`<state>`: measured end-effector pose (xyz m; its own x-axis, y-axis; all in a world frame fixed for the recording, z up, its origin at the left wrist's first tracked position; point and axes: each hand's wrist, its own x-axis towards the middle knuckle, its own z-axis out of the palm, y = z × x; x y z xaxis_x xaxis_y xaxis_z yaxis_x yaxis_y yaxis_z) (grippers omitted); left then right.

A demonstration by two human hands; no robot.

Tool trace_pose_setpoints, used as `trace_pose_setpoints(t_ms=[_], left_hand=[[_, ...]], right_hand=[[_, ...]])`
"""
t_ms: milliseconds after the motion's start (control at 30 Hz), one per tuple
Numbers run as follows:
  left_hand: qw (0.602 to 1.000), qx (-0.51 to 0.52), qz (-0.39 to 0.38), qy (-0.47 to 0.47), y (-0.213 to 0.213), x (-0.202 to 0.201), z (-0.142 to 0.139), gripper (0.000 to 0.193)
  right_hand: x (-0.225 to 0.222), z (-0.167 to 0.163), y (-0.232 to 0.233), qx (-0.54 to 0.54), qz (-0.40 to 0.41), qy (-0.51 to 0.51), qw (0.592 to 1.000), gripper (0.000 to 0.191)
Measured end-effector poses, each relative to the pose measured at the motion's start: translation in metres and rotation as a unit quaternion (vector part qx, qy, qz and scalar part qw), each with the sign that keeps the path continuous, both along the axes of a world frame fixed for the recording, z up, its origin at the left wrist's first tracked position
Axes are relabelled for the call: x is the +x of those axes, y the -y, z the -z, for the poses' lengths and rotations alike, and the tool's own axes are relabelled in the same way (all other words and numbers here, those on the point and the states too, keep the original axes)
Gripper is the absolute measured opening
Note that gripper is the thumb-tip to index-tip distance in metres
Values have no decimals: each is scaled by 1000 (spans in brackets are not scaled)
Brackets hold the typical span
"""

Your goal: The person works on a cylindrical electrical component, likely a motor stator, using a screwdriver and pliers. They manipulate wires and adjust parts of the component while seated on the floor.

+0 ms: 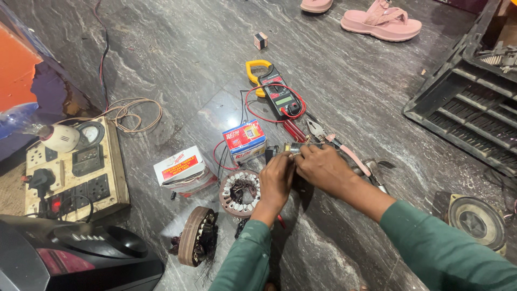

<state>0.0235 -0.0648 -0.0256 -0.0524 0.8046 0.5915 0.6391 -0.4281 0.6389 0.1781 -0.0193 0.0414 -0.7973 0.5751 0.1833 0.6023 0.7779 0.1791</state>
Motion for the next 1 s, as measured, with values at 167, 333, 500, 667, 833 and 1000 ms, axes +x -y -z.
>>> trace_pose_setpoints(t_ms=[167,333,500,667,833,1000], left_hand=[[1000,-7,1,1,0,-1,-2,17],[1000,-10,6,-1,0,-3,-3,17],[1000,-20,5,3,0,-2,-3,17],[1000,-9,8,5,2,-2,-4,20],[1000,-8,3,8,3,-1,-5,18],[1000,6,-6,7,2,1,-3,15]], right_hand=[[4,-8,2,-42,22,-75,996,17],[6,-13,4,-56,16,-118,991,18],[6,-8,1,-27,-18,-82,996,16],[2,4,-1,-12,-8,-42,999,16],[5,7,-1,-1,-1,-59,998,14],[5,-1,1,-29,23,-58,998,22]])
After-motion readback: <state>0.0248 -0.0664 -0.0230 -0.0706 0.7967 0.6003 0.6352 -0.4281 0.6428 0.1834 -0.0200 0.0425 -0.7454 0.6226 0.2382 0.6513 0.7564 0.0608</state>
